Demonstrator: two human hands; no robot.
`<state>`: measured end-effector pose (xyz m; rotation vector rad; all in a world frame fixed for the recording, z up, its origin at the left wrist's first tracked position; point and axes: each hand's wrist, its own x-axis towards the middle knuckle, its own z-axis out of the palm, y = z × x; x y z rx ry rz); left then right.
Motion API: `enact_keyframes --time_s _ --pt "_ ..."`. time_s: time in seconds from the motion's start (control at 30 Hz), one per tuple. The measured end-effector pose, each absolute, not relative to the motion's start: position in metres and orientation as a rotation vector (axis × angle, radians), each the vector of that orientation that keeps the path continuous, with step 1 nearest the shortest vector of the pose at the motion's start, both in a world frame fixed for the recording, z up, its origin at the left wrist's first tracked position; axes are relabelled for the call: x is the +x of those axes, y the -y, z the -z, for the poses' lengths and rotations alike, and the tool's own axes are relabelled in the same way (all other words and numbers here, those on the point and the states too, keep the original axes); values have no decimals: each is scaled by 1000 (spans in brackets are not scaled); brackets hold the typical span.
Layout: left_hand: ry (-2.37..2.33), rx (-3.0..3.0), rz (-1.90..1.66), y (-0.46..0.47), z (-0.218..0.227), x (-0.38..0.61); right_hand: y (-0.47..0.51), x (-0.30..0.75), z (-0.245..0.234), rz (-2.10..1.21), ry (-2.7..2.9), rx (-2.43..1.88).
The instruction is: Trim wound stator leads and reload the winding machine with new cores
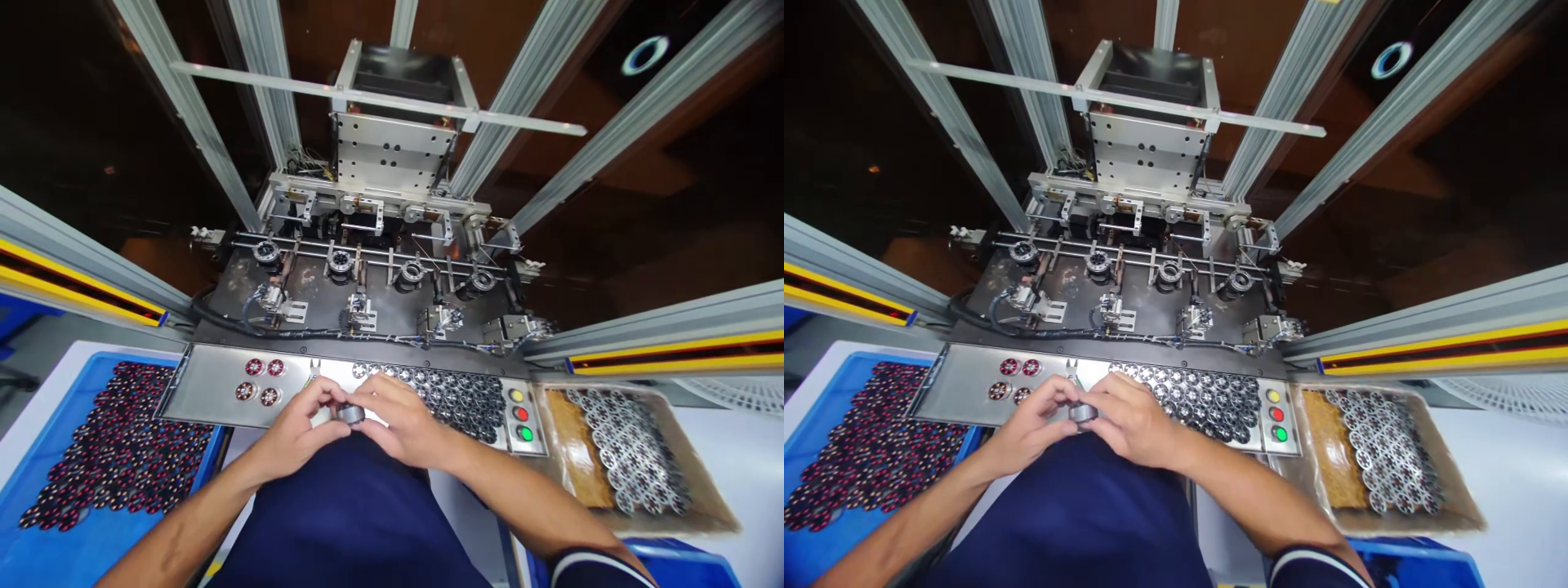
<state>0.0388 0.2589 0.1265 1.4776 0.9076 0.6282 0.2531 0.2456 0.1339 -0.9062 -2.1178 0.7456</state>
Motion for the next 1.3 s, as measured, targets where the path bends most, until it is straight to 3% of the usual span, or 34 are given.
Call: enact_keyframes --time_s 0.17,0.43,0.6,0.7,0.87,1.03,1.3 --pt "-959 1103 -850 -245 -126 49 -241 248 -149 -746 1988 -962" --pt "-1088 1562 -811 -239 -134 38 -272 274 -173 -1585 1991 -744" --pt "-1016 1663 -763 -237 -127 34 -282 279 -177 -1773 2081 -441" --pt "-1037 1739 -677 -242 -108 40 -306 302 -188 -1571 2210 -525" --pt "-809 2164 -271 -255 -55 76 -399 367 -182 -788 2375 -1433" --pt "-687 2369 -48 -255 -15 105 -471 403 -133 -673 2397 -1619" --pt "-763 2578 55 -247 -3 100 -490 415 -99 -633 2519 -1617"
